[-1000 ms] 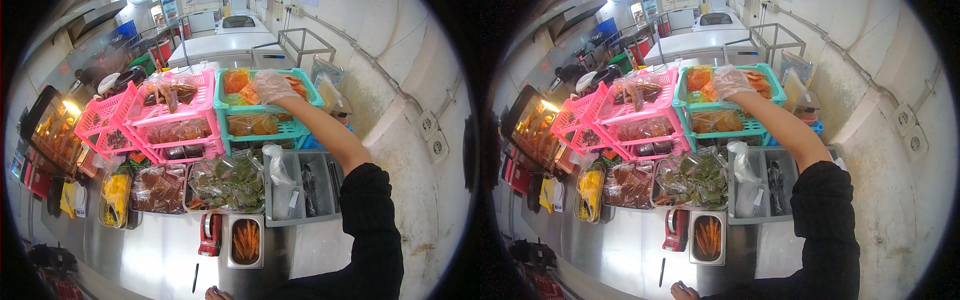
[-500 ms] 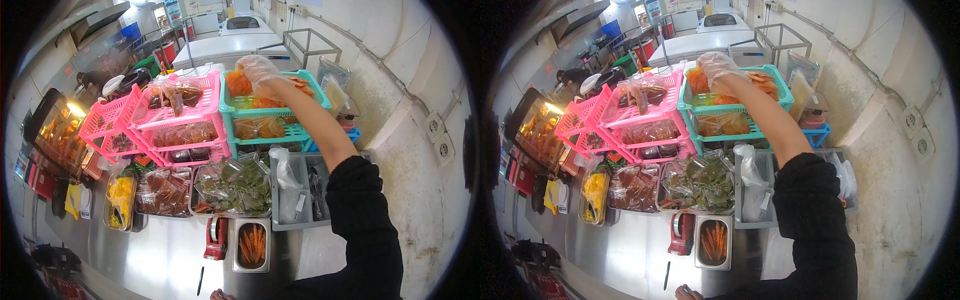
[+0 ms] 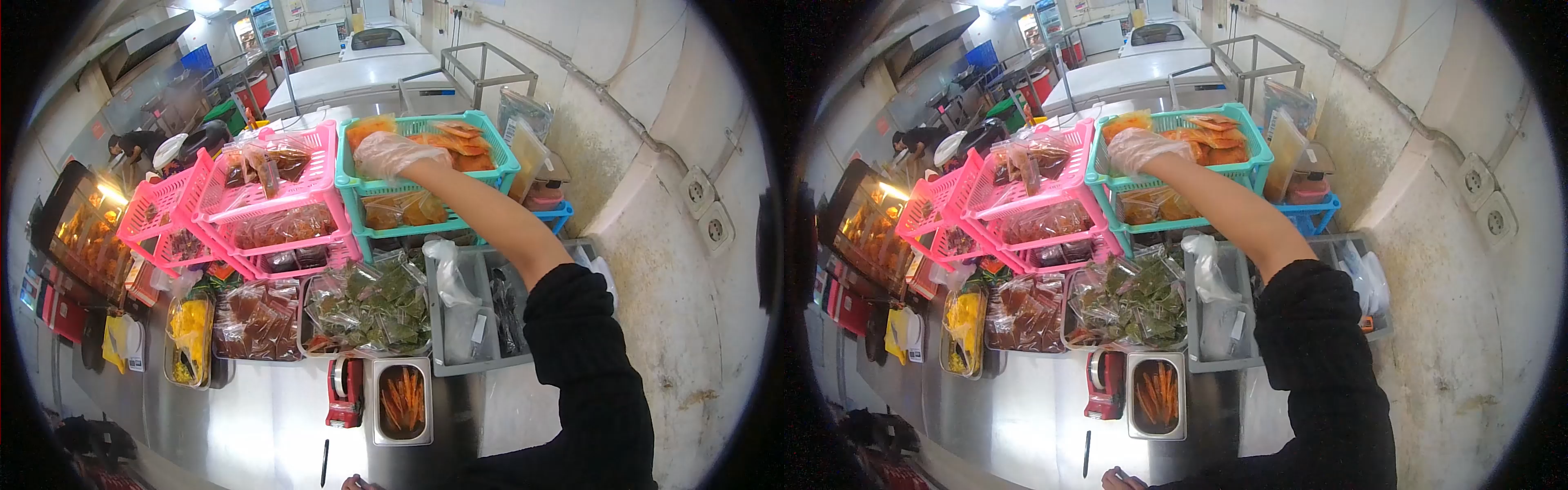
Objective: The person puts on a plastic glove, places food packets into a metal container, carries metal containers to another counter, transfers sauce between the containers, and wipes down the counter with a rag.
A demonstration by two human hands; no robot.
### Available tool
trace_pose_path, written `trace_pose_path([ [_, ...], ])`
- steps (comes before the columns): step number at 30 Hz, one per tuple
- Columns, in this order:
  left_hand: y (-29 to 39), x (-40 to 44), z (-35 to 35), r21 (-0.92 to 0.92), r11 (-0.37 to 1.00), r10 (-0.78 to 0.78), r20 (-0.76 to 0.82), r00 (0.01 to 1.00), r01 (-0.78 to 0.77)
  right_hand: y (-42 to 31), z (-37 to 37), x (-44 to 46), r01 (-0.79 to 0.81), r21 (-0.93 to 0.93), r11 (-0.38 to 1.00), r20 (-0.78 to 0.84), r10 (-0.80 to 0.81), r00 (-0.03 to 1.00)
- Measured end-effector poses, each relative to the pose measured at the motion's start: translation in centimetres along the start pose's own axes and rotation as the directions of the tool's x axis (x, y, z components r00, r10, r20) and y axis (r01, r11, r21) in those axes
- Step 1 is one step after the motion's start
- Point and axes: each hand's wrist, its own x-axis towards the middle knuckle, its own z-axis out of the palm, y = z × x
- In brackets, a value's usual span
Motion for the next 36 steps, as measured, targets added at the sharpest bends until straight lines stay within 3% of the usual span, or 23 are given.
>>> trace_pose_path([
  [4, 0.2, 0.2, -0.4, -0.003, 1.0, 0.014, 0.021, 1.0, -0.014, 1.5, 1.4, 2.4, 0.126, -0.091, 0.988, 0.024, -0.124, 0.992],
  [6, -0.3, 0.0, -0.3, 0.013, 0.999, 0.033, 0.009, 0.999, -0.033, 4.5, 2.0, 4.3, 0.421, -0.284, 0.861, 0.011, -0.436, 0.9],
  [7, -0.4, -0.1, -0.1, 0.024, 0.998, 0.052, 0.002, 0.999, -0.052, 4.9, 0.8, 3.6, 0.42, -0.288, 0.861, 0.012, -0.435, 0.9],
  [9, -0.2, 0.0, -0.2, 0.016, 0.998, 0.058, 0.002, 0.998, -0.058, 6.4, -2.7, 1.0, 0.104, -0.239, 0.965, 0.017, -0.103, 0.994],
  [12, -0.6, -0.1, 0.0, 0.003, 0.996, 0.084, -0.021, 0.996, -0.084, 8.7, -8.0, -3.2, -0.389, -0.183, 0.903, 0.038, 0.402, 0.915],
  [16, -0.5, 0.0, 0.1, 0.01, 0.995, 0.099, -0.043, 0.994, -0.099, 16.5, -3.4, -2.9, -0.377, -0.186, 0.907, 0.095, 0.399, 0.912],
  [19, -1.2, -0.4, 0.2, -0.006, 0.999, 0.046, -0.002, 0.999, -0.046, 19.9, -1.9, -4.0, -0.14, -0.495, 0.857, -0.037, 0.141, 0.989],
  [21, -1.2, -0.5, 0.2, -0.015, 1.0, 0.016, 0.018, 1.0, -0.016, 18.2, -3.0, -6.8, -0.23, -0.08, 0.97, -0.13, 0.219, 0.967],
  [25, -1.0, -0.4, 0.1, 0.012, 0.997, 0.079, -0.006, 0.997, -0.079, 19.7, -3.5, -5.9, -0.41, -0.209, 0.888, -0.28, 0.347, 0.895],
  [26, -1.0, -0.3, 0.2, 0.035, 0.995, 0.097, -0.017, 0.995, -0.096, 21.6, -2.8, -5.2, -0.185, -0.055, 0.981, -0.448, 0.142, 0.883],
  [28, -0.9, -0.3, 0.1, 0.03, 0.997, 0.072, 0.001, 0.997, -0.072, 19.8, -3.6, -5.5, 0.085, 0.053, 0.995, -0.618, -0.035, 0.786],
  [29, -0.8, -0.3, 0.0, 0.027, 0.998, 0.05, 0.02, 0.999, -0.05, 17.7, -3.9, -5.6, 0.092, 0.264, 0.96, -0.614, 0.094, 0.784],
  [31, -0.7, -0.3, -0.1, 0.007, 0.999, 0.038, 0.016, 0.999, -0.038, 12.2, -3.7, -5.2, 0.109, 0.462, 0.88, -0.584, 0.21, 0.784],
  [32, -0.7, -0.3, -0.2, -0.01, 1.0, 0.029, 0.013, 0.999, -0.029, 9.9, -3.2, -4.6, -0.01, 0.814, 0.581, -0.306, 0.443, 0.843],
  [33, -0.9, -0.4, 0.0, -0.004, 1.0, 0.022, 0.007, 1.0, -0.022, 8.3, -2.8, -3.8, -0.16, 0.974, 0.157, 0.055, 0.525, 0.849],
  [34, -1.0, -0.4, 0.4, -0.072, 0.991, -0.107, 0.044, 0.993, 0.11, 8.4, -0.9, -1.7, -0.157, 0.976, 0.152, 0.057, 0.517, 0.854],
  [35, -1.2, -0.5, 0.4, -0.134, 0.962, -0.228, 0.089, 0.97, 0.238, 9.4, 2.7, 1.2, -0.107, 0.939, 0.328, -0.054, 0.445, 0.894],
  [36, -0.9, -0.3, 0.2, -0.167, 0.944, -0.271, 0.096, 0.958, 0.284, 9.0, 3.3, 1.9, -0.073, 0.909, 0.41, -0.107, 0.398, 0.911],
])
